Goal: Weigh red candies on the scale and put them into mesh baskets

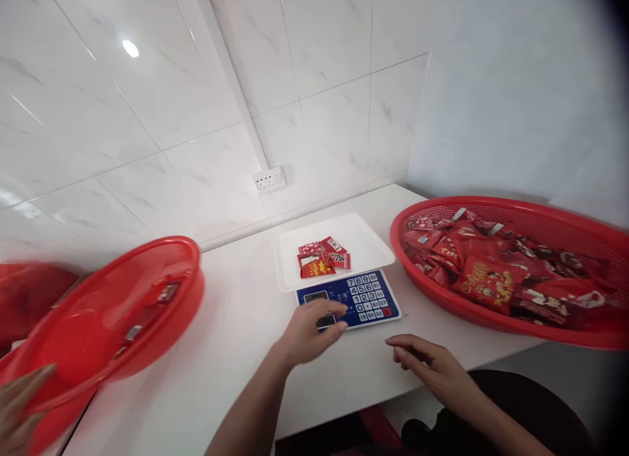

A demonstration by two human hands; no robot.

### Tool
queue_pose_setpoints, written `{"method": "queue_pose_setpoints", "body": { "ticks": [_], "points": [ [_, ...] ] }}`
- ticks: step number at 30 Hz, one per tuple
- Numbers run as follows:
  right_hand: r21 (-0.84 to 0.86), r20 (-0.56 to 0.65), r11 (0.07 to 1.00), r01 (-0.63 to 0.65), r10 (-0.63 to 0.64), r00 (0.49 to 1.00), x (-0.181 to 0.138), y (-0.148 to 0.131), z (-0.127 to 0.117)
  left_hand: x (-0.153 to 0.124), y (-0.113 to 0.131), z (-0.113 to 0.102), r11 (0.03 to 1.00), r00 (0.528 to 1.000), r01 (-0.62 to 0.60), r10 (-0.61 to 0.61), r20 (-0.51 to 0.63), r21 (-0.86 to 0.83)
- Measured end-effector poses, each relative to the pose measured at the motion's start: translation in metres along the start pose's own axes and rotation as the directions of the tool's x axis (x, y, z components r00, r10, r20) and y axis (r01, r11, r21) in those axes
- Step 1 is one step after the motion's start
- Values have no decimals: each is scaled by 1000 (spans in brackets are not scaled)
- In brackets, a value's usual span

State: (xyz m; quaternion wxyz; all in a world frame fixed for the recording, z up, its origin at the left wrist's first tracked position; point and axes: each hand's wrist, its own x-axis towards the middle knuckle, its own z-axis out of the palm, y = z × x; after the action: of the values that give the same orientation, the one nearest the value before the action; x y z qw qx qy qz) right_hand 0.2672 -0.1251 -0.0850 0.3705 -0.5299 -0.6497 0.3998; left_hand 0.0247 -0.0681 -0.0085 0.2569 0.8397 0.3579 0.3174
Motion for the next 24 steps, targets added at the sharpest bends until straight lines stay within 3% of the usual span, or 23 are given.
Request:
{"method": "queue_pose_setpoints", "body": {
  "ticks": [3, 6, 9, 13, 17, 24],
  "points": [
    [-111, -156, 994, 13, -31, 987, -5, -18, -48, -28, -10, 17, 986, 987, 149, -153, -51, -79],
    [-329, -347, 943, -57, -65, 936, 2, -36, -105, -36, -25, 31, 972, 972, 219, -224, -67, -84],
    [-482, -408, 847, -225, 11, 913, 20, -41, -158, -35, -32, 42, 983, 984, 173, -175, -29, -59],
    [-690, -422, 624, -367, 66, 904, 46, -24, -207, -38, -33, 47, 995, 995, 92, -91, 46, -28],
    [-724, -349, 612, -319, 74, 934, 69, -6, -225, -43, -32, 49, 997, 995, 78, -78, 54, 6],
    [-708, -180, 690, -153, 33, 983, 104, -5, -208, -43, -32, 49, 997, 996, 66, -68, 58, 42]
  ]
}}
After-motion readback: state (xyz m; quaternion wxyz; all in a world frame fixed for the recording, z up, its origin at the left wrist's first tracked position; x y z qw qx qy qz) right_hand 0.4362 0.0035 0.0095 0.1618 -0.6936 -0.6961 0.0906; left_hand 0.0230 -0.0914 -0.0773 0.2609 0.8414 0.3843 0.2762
